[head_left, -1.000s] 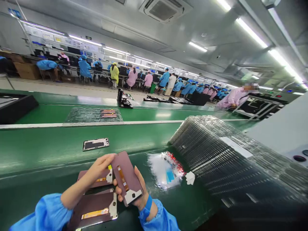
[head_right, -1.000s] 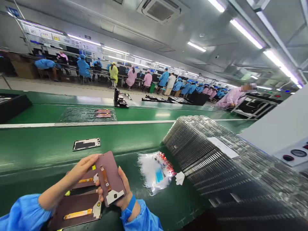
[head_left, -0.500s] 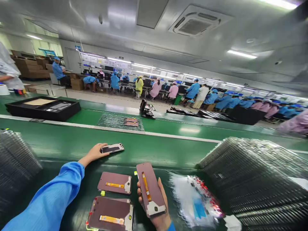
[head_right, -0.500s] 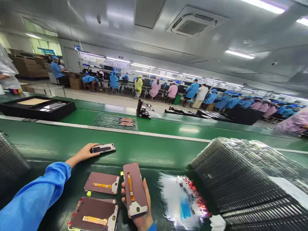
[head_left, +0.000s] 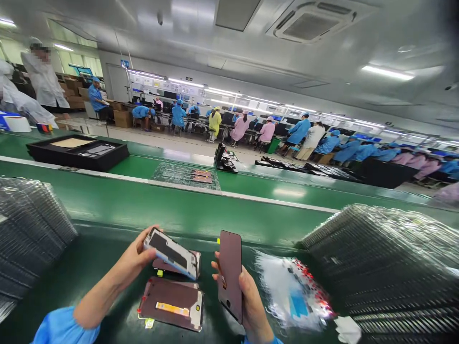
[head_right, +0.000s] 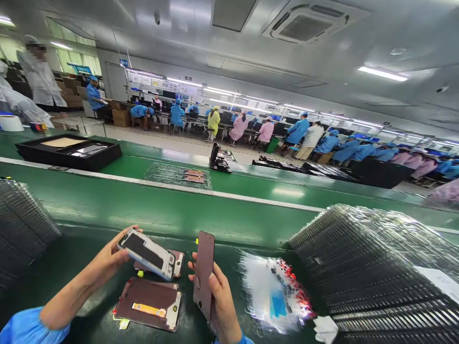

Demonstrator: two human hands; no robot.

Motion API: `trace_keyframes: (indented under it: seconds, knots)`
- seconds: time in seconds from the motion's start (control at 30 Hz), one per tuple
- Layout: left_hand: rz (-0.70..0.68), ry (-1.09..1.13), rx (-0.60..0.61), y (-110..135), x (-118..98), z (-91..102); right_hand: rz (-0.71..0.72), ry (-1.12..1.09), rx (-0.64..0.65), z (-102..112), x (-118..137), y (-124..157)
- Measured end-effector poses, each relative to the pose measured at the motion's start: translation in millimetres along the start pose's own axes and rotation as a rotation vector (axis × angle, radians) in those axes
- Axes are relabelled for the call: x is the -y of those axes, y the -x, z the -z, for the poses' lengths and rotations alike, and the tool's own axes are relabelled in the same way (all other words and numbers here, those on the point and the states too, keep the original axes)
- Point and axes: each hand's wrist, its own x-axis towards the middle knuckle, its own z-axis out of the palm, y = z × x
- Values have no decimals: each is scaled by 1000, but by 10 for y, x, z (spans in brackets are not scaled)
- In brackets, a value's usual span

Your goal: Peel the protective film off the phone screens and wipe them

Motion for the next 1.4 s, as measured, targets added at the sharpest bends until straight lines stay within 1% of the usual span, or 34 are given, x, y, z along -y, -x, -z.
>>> trace_keyframes:
  seconds: [0.07, 0.17, 0.3, 0.33, 0.4, 0.47, 0.67, 0.77, 0.87, 0.97, 1.07, 1.17, 1.27, 1.4]
  knots:
    - [58, 94, 82, 235, 73, -109, 102, 134, 52, -30, 42, 46]
    - [112, 127, 101, 450, 157, -244, 218, 304, 162, -82, 62, 96]
    - [255, 126, 67, 564, 194, -386, 403, 564, 294, -162, 46, 108]
    - [264, 118, 60, 574, 193, -410, 444, 627, 321, -181, 44, 104]
    - [231, 86, 50, 580, 183, -436, 479, 716, 361, -210, 43, 95]
    - [193, 54, 47, 574, 168, -438, 465, 761, 395, -223, 47, 88]
    - [159, 15, 70, 563, 139, -406, 421, 778, 458, -217, 67, 92]
    - [115, -42, 68, 556, 151, -403, 432, 777, 472, -238, 49, 101]
    - [73, -131, 104, 530, 174, -409, 472, 764, 484, -281, 1, 117]
    - [98, -164, 144, 504, 200, -422, 507, 790, 487, -321, -42, 138]
    - [109, -143, 141, 496, 221, -415, 511, 808, 486, -316, -50, 150]
    - [113, -109, 158, 503, 218, -380, 479, 785, 468, -260, -28, 145]
    - [114, -94, 182, 518, 188, -367, 413, 789, 455, -198, 6, 131]
    - [76, -98, 140, 550, 151, -419, 369, 801, 481, -178, 34, 115]
